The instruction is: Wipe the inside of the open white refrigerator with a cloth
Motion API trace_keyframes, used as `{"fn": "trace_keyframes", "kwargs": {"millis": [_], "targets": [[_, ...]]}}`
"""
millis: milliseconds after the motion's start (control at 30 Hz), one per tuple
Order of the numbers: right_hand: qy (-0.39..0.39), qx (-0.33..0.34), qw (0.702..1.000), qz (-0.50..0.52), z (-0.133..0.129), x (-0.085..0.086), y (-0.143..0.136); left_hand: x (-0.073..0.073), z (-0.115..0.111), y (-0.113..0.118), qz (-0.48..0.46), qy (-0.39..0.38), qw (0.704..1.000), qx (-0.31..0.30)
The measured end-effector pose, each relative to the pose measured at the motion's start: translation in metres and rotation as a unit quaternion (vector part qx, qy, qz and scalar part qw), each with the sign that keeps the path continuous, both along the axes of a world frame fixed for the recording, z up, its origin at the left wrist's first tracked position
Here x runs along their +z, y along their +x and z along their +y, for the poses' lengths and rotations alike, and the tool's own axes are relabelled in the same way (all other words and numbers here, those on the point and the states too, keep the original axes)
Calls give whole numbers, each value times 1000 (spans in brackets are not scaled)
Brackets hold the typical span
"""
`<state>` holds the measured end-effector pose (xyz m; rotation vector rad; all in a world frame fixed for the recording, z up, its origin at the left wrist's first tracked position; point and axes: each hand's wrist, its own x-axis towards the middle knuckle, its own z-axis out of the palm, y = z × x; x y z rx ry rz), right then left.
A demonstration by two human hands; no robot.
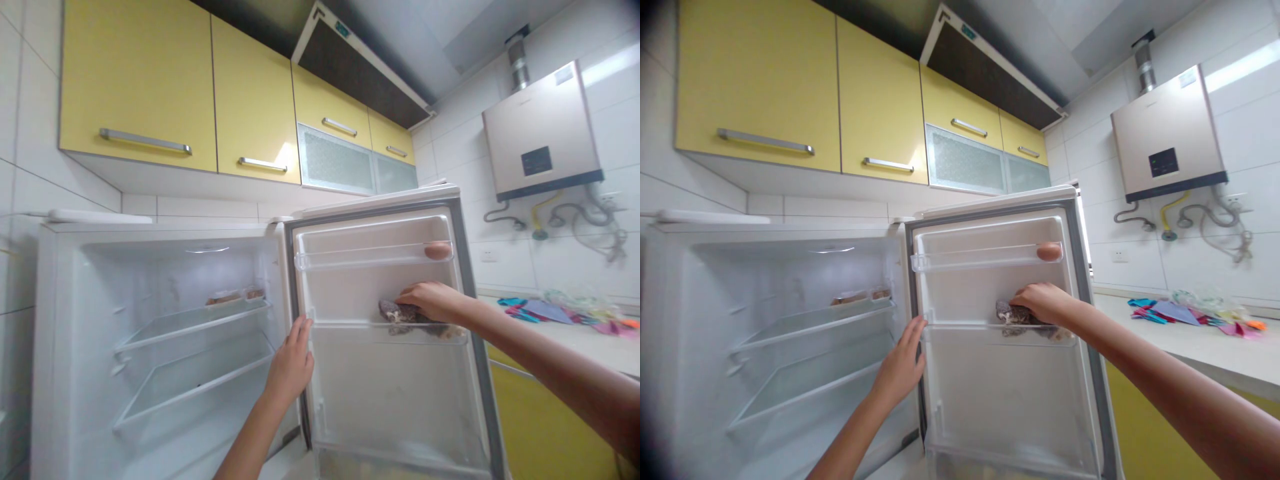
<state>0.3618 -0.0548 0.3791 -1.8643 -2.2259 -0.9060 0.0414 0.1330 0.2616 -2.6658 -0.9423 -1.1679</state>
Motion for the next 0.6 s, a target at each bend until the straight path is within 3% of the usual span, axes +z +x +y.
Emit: {"fn": "trace_keyframes", "kwargs": {"millis": [100,233,300,400,600], "targets": [[90,12,994,-64,-2,0,5,-2,1,1,-6,3,1000,-4],[234,50,964,-119,-7,-5,23,-6,3,2,-26,9,1000,-15],[267,64,954,-123,-7,-11,31,-7,3,3,-35,4,999,-17],[235,59,965,-98,1,-19,37,-9,3,4,-47,-9,999,-24],[61,34,998,5,32,-19,20,-7,1,6,-52,-33,997,-40]]}}
